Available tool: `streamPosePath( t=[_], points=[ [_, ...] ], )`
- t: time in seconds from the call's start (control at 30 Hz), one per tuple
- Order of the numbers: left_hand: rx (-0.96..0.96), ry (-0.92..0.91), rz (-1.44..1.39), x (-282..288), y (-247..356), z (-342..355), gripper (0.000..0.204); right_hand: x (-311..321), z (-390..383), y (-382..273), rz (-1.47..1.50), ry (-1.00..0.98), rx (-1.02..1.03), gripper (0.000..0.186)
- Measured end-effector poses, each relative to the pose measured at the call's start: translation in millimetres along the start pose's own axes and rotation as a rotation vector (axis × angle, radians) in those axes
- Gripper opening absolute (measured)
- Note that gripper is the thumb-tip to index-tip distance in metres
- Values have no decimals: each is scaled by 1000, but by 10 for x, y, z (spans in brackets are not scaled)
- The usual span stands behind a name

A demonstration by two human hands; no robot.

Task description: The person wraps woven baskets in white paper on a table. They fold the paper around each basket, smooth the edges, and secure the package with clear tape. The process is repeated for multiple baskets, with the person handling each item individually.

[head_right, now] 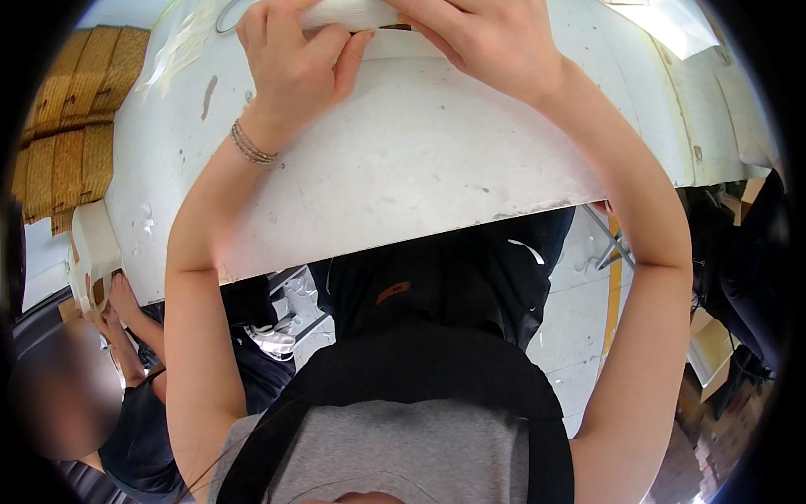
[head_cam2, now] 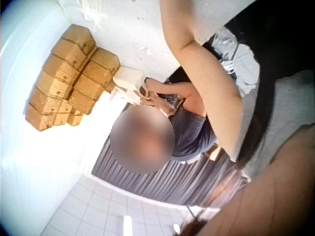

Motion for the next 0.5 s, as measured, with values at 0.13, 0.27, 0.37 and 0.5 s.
streamPosePath(
  t=[0.13,0.27,0.37,0.5],
  points=[
    [25,-74,50,61,56,36,18,-5,5,-4,10,6,-7,37],
    [44,-62,16,75,25,-1,16,28,64,-23,18,78,-2,35],
    [43,24,-50,49,-152,-127,26,91,75,-37,54,-109,-51,36],
    [243,66,-284,120,-251,194,25,32,-65,45,-22,-31,-96,38]
  ],
)
Point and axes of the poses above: each hand's wrist, its own z-axis towards the middle knuckle, its own x-axis out of the back of the hand, y = z × x, the point moved 4 cm from there along z, towards the middle knuckle, and after that the axes turned 13 degrees about x, right-handed, at the moved point
